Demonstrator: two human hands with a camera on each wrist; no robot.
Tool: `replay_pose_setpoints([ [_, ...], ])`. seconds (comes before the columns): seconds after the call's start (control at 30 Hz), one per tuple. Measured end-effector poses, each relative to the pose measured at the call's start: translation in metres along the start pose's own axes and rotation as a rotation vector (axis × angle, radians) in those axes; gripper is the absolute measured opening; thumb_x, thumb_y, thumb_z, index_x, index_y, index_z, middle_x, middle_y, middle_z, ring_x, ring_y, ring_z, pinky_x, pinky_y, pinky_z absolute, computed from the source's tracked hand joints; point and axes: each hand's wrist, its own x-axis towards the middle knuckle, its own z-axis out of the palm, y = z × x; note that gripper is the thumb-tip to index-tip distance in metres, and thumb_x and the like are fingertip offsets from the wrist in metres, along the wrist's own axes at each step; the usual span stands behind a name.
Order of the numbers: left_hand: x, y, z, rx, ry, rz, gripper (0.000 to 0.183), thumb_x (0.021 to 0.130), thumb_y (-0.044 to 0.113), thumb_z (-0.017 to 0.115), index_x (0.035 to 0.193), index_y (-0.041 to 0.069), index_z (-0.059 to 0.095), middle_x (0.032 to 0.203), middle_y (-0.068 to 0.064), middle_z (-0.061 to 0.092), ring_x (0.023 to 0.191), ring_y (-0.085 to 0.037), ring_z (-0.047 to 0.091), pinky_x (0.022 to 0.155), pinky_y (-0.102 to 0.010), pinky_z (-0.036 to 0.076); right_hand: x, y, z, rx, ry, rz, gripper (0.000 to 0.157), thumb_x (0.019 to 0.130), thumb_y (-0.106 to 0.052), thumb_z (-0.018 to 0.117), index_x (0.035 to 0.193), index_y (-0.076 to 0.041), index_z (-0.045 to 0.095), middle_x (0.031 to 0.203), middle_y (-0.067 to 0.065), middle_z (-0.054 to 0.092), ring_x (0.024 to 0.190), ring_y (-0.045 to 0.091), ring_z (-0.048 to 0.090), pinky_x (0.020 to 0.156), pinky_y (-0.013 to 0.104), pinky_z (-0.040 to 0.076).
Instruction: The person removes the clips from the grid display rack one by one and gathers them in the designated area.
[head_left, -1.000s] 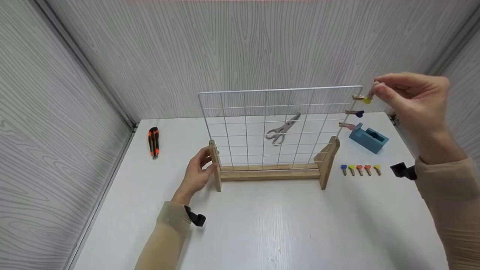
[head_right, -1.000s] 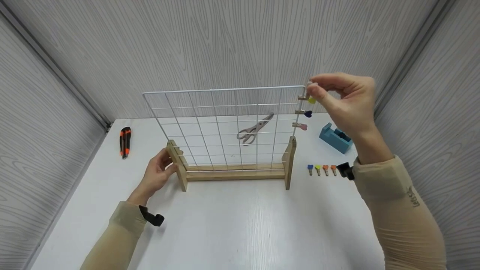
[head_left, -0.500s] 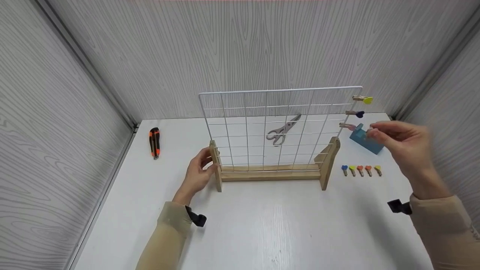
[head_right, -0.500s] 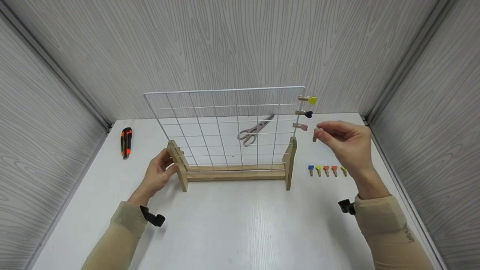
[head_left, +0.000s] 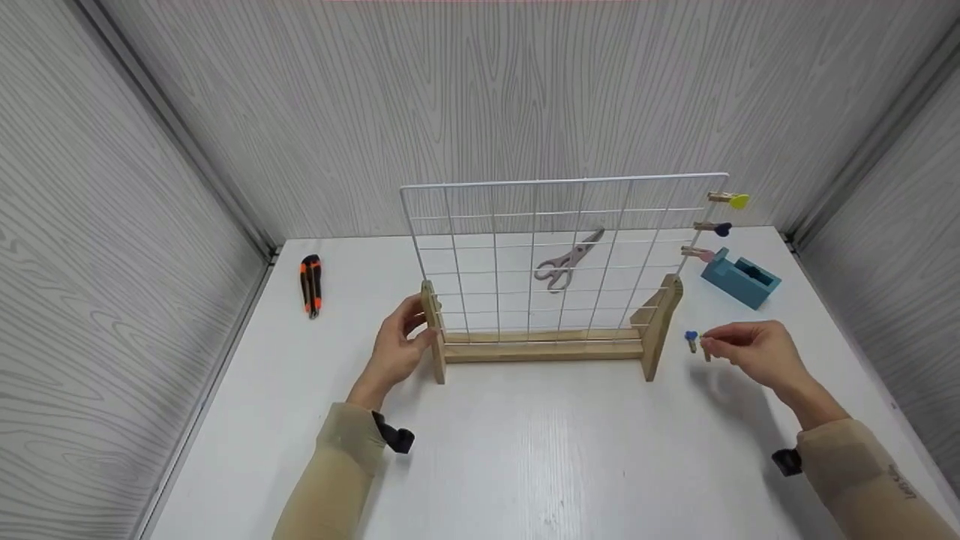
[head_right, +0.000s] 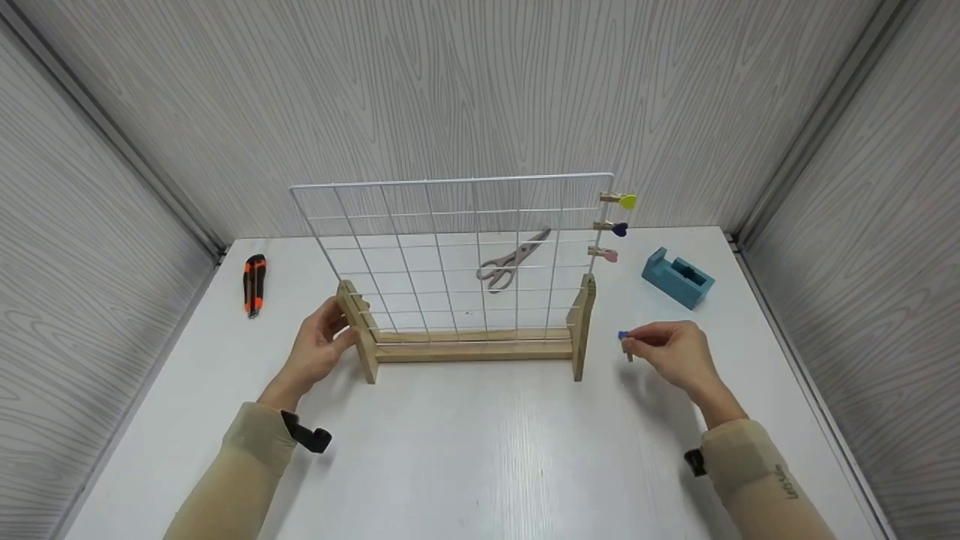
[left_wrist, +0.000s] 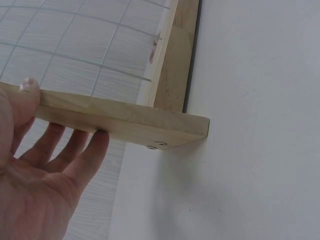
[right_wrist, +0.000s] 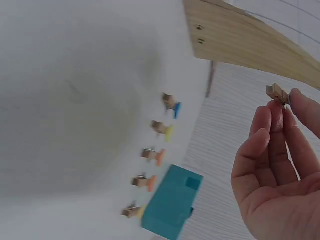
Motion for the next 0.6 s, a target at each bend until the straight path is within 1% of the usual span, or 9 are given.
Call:
replay_pose_setpoints([
  [0.07, 0.0, 0.0, 0.0, -0.003, 0.003, 0.003, 0.058, 0.105, -0.009, 0.066, 0.161, 0.003, 0.053, 0.162, -0.024, 0.059, 0.157, -0.047, 0.055, 0.13, -0.055, 0.054, 0.005, 0.012, 0.004, -0.016, -0.053, 0.076, 0.044, 0.107, -0.035, 0.079, 0.135, -0.002, 0.079, 0.106, -0.007, 0.084, 0.097, 0.015, 0.069, 0.077, 0.023, 0.063],
  [0.13, 0.0, 0.001, 0.0, -0.007, 0.003, 0.006, 0.058, 0.105, -0.009, 0.066, 0.16, 0.003, 0.054, 0.162, -0.023, 0.06, 0.157, -0.047, 0.055, 0.129, -0.055, 0.054, 0.008, 0.02, 0.007, -0.031, -0.088, 0.132, 0.045, 0.106, -0.034, 0.08, 0.136, -0.001, 0.079, 0.105, -0.004, 0.081, 0.097, 0.018, 0.066, 0.075, 0.024, 0.062],
  [0.2, 0.0, 0.001, 0.0, -0.011, 0.001, 0.008, 0.057, 0.105, -0.009, 0.066, 0.16, 0.004, 0.054, 0.161, -0.023, 0.06, 0.156, -0.046, 0.056, 0.129, -0.055, 0.055, 0.01, 0.026, 0.01, -0.05, -0.11, 0.172, 0.045, 0.106, -0.034, 0.08, 0.135, -0.001, 0.079, 0.104, -0.003, 0.079, 0.095, 0.019, 0.062, 0.072, 0.022, 0.06],
  [0.27, 0.0, 0.001, 0.0, -0.009, -0.001, 0.011, 0.057, 0.105, -0.009, 0.066, 0.16, 0.003, 0.054, 0.161, -0.023, 0.06, 0.156, -0.046, 0.056, 0.128, -0.054, 0.055, 0.011, 0.028, 0.012, -0.073, -0.12, 0.202, 0.043, 0.105, -0.034, 0.081, 0.133, -0.002, 0.081, 0.103, -0.002, 0.078, 0.094, 0.019, 0.063, 0.071, 0.021, 0.06],
  [0.4, 0.001, 0.0, 0.0, 0.007, 0.002, 0.001, 0.057, 0.105, -0.008, 0.065, 0.16, 0.003, 0.053, 0.161, -0.023, 0.06, 0.157, -0.046, 0.055, 0.129, -0.054, 0.054, 0.012, 0.027, 0.016, -0.091, -0.136, 0.234, 0.04, 0.104, -0.032, 0.082, 0.13, -0.001, 0.082, 0.102, 0.001, 0.079, 0.089, 0.018, 0.066, 0.07, 0.021, 0.061],
  [0.6, -0.001, 0.0, 0.0, 0.006, 0.006, -0.008, 0.057, 0.106, -0.008, 0.066, 0.159, 0.006, 0.055, 0.161, -0.022, 0.06, 0.157, -0.045, 0.055, 0.131, -0.055, 0.053, 0.013, 0.026, 0.019, -0.107, -0.131, 0.241, 0.038, 0.104, -0.029, 0.082, 0.129, 0.0, 0.082, 0.105, 0.007, 0.08, 0.088, 0.019, 0.066, 0.07, 0.021, 0.061],
])
